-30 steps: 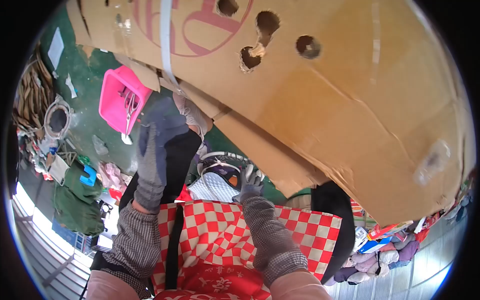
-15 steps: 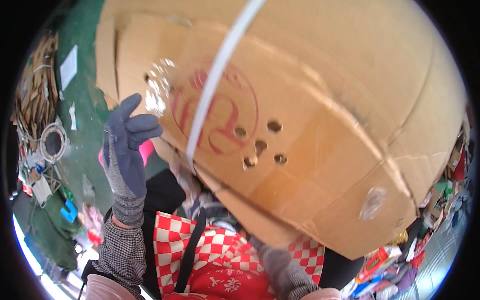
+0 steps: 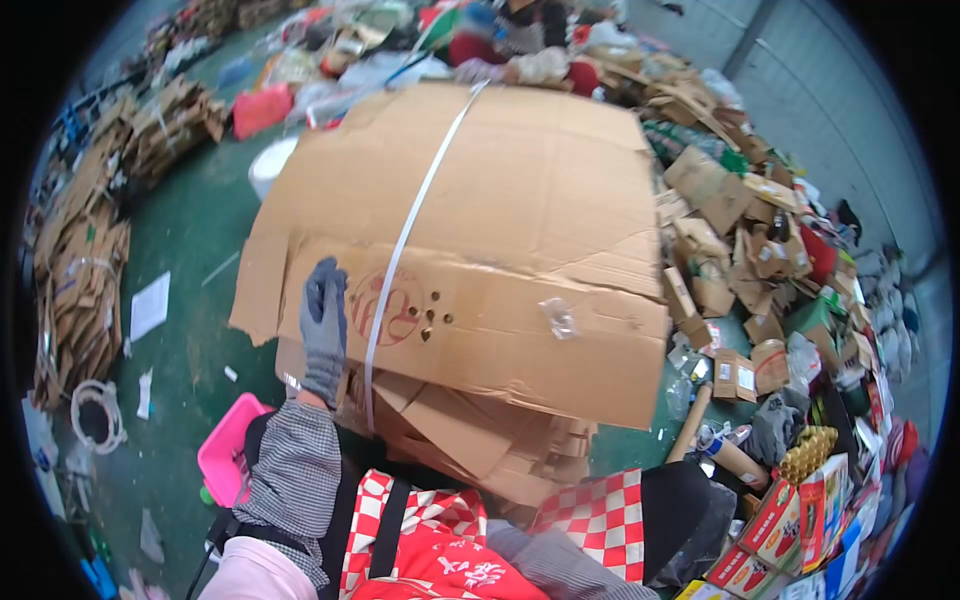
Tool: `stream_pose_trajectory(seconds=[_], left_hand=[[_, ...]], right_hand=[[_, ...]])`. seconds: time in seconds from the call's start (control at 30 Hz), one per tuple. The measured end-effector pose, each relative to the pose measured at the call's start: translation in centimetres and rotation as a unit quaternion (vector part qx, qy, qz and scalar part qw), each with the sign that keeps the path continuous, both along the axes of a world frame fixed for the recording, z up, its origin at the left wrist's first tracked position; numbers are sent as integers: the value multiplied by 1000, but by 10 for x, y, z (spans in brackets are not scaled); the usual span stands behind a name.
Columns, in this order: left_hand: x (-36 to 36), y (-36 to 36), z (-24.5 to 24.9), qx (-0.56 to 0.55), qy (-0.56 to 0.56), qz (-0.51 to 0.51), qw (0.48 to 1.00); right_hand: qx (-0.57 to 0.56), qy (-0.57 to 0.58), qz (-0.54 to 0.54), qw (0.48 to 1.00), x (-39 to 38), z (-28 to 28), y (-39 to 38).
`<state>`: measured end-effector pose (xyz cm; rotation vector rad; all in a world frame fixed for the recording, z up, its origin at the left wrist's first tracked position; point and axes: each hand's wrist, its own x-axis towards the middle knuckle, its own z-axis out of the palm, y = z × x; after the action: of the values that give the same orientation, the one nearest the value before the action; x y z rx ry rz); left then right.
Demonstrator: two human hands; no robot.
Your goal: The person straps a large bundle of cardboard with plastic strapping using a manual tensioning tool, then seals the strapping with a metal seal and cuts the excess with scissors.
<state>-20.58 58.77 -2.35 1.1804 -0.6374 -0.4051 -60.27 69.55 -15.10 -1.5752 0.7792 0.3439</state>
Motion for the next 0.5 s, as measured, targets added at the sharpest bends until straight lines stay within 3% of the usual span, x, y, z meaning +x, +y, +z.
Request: stream_pose_trajectory(seconds=[0.07, 0.1, 0.17, 0.2, 0.23, 0.27, 0.33, 0.37, 0.43, 0.5], left_hand=[[-11, 15, -4, 172, -235, 123, 949], [-13, 21, -15, 161, -239, 123, 949], [-17, 35, -41, 409, -250, 119, 870], [-23, 40, -46, 401, -256, 124, 871], [-32, 44, -52, 450, -241, 153, 846], [-41, 49, -59, 500, -222, 181, 817], [-60, 55, -77, 508, -204, 186, 816], [-68, 55, -79, 518, -179, 188, 815], [-70, 64, -79, 504, -173, 191, 824], [-63, 79, -106, 433, -262, 210, 837]], right_hand=[[-109, -66, 23, 992, 2, 63, -18], [-203, -103, 28, 973, 0, 103, -30], [-433, -187, -53, 880, -3, 179, -62], [-386, -227, -187, 875, 12, 227, -72], [-573, -242, -232, 748, 18, 234, -95], [-647, -250, -280, 663, 14, 238, -116], [-590, -144, -434, 665, -12, 196, -174], [-591, -152, -430, 666, -14, 184, -193], [-284, -226, -540, 759, -11, 163, -221], [-261, -176, -521, 793, -22, 142, -230]])
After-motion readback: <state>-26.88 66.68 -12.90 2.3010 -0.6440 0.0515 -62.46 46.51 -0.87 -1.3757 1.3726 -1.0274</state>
